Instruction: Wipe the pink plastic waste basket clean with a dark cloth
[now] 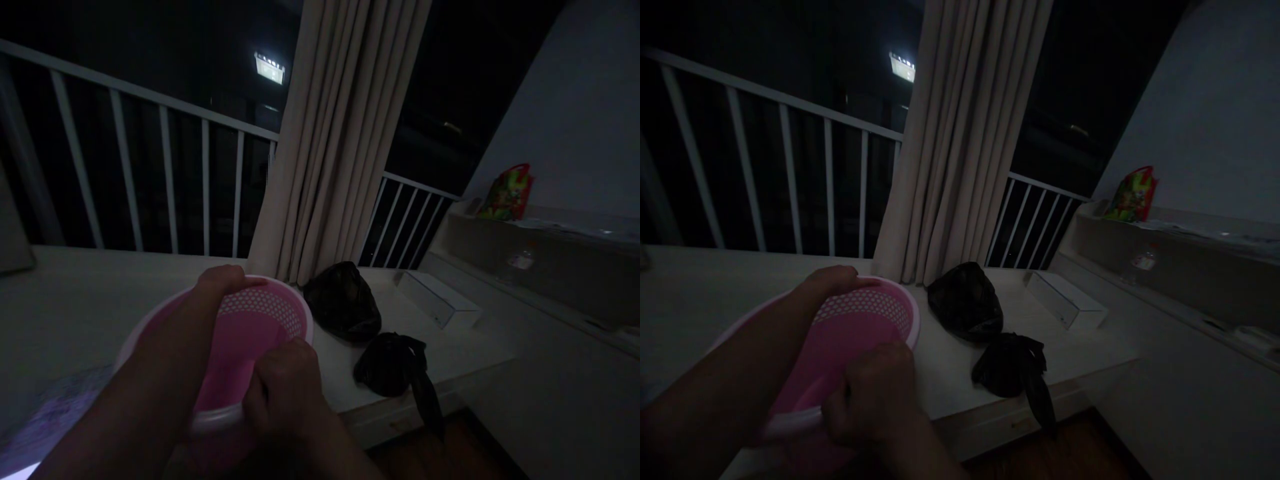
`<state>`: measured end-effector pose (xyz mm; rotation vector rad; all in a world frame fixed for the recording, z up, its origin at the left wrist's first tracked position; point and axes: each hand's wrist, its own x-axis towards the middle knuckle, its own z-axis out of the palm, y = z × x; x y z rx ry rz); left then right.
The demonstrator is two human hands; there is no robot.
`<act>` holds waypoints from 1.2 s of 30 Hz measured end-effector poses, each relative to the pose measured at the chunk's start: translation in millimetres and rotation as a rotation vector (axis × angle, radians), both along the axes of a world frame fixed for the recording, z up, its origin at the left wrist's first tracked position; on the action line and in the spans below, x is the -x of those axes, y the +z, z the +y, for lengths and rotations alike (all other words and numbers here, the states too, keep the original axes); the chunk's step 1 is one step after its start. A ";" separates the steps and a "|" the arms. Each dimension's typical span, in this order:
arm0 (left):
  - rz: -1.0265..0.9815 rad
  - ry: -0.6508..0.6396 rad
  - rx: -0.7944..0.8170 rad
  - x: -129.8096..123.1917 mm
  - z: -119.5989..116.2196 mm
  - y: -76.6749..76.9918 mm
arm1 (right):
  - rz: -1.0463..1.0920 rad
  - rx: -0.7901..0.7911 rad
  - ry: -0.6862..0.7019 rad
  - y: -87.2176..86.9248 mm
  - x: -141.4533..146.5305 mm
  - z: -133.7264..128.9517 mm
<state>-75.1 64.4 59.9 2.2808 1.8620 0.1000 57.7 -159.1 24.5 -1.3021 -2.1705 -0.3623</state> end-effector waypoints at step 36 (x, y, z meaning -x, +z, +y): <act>0.027 -0.002 -0.015 1.3 -2.5 2.8 | -0.070 -0.058 0.190 -5.0 -8.3 6.9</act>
